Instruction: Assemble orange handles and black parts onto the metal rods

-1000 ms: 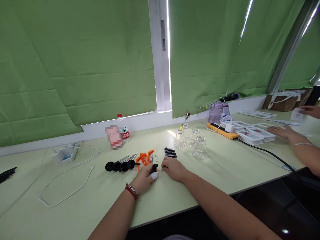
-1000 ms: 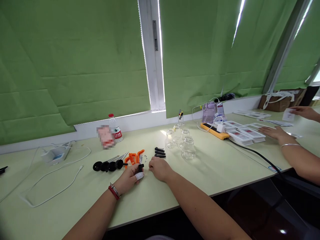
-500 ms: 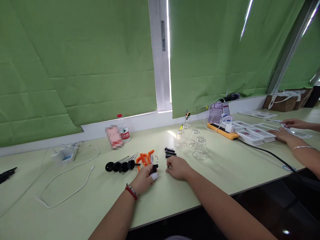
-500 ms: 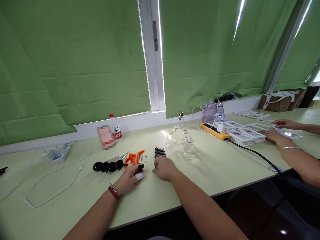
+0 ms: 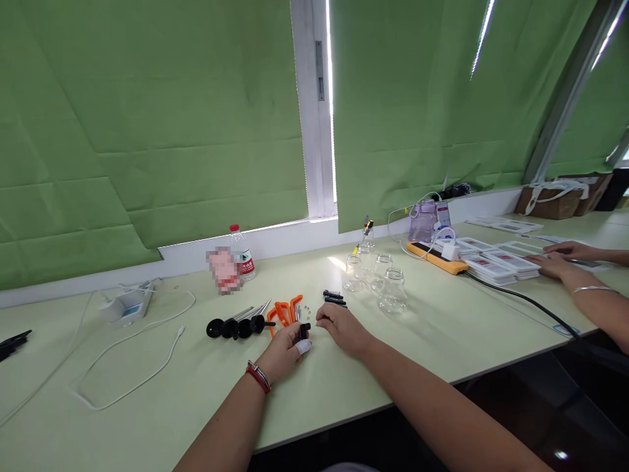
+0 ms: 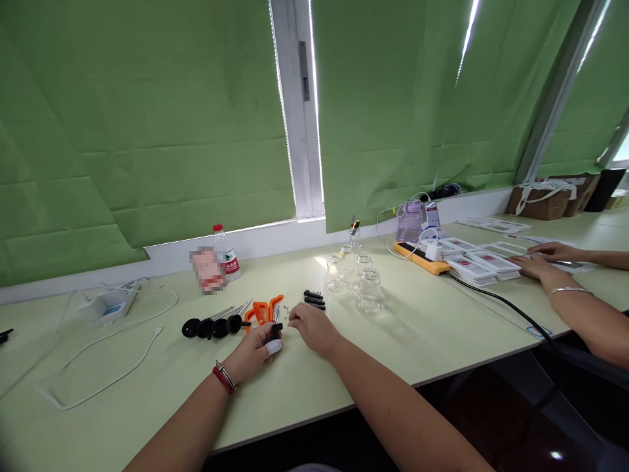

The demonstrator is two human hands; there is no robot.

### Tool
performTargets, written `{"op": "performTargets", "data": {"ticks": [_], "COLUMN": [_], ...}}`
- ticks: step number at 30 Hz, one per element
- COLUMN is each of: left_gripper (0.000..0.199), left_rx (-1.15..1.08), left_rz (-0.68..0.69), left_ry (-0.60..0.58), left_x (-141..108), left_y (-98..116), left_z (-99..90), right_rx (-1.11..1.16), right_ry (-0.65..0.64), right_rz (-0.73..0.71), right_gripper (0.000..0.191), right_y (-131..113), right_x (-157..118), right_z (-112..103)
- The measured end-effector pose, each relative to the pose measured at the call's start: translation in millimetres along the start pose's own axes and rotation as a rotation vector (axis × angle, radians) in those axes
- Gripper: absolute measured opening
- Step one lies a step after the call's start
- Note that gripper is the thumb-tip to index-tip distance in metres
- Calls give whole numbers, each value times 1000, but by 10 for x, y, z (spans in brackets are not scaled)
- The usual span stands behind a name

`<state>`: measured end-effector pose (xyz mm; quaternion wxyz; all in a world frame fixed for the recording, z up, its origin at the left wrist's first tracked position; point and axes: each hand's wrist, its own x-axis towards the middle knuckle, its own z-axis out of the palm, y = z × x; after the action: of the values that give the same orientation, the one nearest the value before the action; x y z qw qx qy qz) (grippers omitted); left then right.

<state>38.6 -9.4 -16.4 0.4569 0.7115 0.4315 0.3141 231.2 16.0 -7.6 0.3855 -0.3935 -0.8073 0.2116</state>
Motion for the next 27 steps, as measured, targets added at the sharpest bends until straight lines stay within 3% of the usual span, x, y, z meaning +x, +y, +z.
{"op": "performTargets", "data": {"ticks": [7,13,27], "left_gripper": [18,18,18], "left_rx": [38,67,119], "left_rz": [10,11,44], "left_ry": [16,23,27], "left_x": [5,5,2], "left_y": [-14,-8,20], "left_z": [17,18,22], "right_rx": [233,194,132], "right_ry": [161,268,203], "right_rz": [-41,-103,-213], "right_gripper": [12,14,13], "right_y": [-47,-99,-166], "right_x": [28,35,13], "right_z": [49,39,118]}}
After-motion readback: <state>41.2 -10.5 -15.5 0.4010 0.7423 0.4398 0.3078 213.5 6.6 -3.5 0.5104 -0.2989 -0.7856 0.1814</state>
